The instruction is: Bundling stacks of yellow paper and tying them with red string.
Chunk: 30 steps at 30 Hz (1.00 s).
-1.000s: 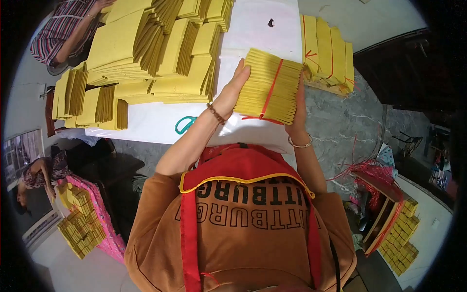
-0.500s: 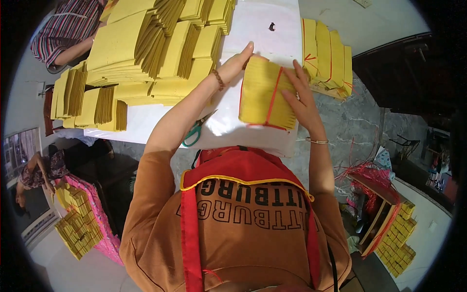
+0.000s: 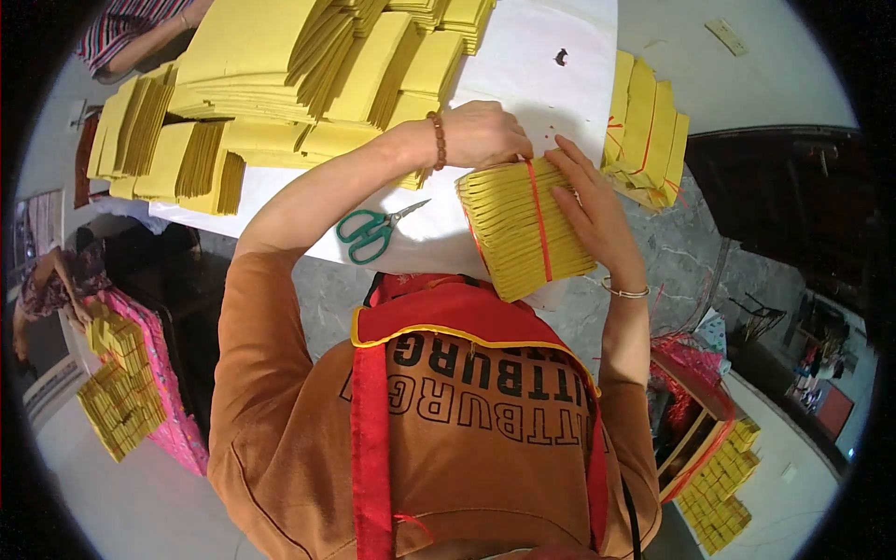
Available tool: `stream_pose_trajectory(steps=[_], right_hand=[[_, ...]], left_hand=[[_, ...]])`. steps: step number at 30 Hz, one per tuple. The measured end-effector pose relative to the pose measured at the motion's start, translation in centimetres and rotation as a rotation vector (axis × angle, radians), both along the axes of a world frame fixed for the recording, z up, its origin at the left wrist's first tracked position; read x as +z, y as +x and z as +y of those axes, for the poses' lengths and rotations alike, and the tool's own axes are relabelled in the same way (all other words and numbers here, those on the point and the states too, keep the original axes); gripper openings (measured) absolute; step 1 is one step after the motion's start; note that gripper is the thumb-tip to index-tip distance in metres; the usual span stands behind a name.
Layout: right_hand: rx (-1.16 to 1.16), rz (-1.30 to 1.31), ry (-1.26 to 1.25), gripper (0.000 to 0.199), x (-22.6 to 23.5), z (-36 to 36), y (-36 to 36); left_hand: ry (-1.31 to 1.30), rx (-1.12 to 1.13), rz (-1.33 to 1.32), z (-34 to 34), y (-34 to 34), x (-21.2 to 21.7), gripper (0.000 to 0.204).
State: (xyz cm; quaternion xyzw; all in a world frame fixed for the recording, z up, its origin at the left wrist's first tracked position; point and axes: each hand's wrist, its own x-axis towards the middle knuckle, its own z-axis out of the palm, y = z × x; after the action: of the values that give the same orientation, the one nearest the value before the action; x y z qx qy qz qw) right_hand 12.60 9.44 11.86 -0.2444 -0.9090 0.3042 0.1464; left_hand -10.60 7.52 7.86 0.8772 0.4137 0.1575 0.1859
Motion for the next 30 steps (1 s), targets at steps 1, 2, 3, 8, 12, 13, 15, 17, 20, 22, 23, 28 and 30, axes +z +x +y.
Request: stream_pose_trajectory(steps=[1,2,3,8,12,13,15,17,20,22,23,28,30], right_hand=[[0.011,-0.011,-0.009,0.036,0.1,-0.2,-0.2],[-0.046,-0.003,-0.068,0.035,0.1,-0.5,-0.4],[-0.103,0.006,-0.127,0.034,0.0,-0.6,-0.6],[-0.121,0.053,-0.091,0.032,-0.3,-0.9,-0.9],[-0.180,0.047,-0.111,0.029,-0.4,-1.0,-1.0],[-0.187,0.043,-0.116,0.029,-0.5,-1.0,-1.0],[-0.198,0.049,-0.075,0.029,-0.5,-1.1,-1.0],[-0.204,0.054,-0.092,0.028,-0.6,-1.1,-1.0],[-0.216,0.067,-0.096,0.028,-0.7,-1.0,-1.0],[-0.215,0.068,-0.086,0.028,-0.8,-1.0,-0.9],[-0.195,0.082,-0.140,0.030,-0.9,-0.9,-0.8],[-0.239,0.250,-0.694,0.042,-2.6,-1.1,0.6],[-0.262,0.746,-1.154,0.050,-4.5,-1.5,1.9]], left_hand=[[0.146,-0.050,-0.053,0.1,0.0,-0.2,0.016],[0.256,-0.071,-0.136,0.3,0.2,-0.5,0.014],[0.293,-0.060,-0.170,0.4,0.2,-0.9,0.014],[-0.143,0.021,-0.367,0.2,-0.3,-2.7,0.008],[-0.668,0.043,-0.764,0.4,-0.2,-3.7,0.005],[-0.678,0.019,-0.769,0.5,-0.1,-3.9,0.005],[-0.757,-0.049,-0.892,0.7,0.0,-4.0,0.008],[-0.676,-0.093,-0.848,0.6,-0.1,-3.8,0.008],[-0.564,-0.085,-0.716,0.1,-0.4,-2.9,0.009],[-0.534,-0.037,-0.633,-0.5,-0.6,-2.3,0.010],[-0.578,0.117,-0.676,-1.0,-0.6,-2.1,0.014],[-0.698,0.383,-0.869,-3.3,-0.1,-2.3,0.035],[-0.657,0.515,-1.039,-5.4,0.7,-3.2,0.040]])
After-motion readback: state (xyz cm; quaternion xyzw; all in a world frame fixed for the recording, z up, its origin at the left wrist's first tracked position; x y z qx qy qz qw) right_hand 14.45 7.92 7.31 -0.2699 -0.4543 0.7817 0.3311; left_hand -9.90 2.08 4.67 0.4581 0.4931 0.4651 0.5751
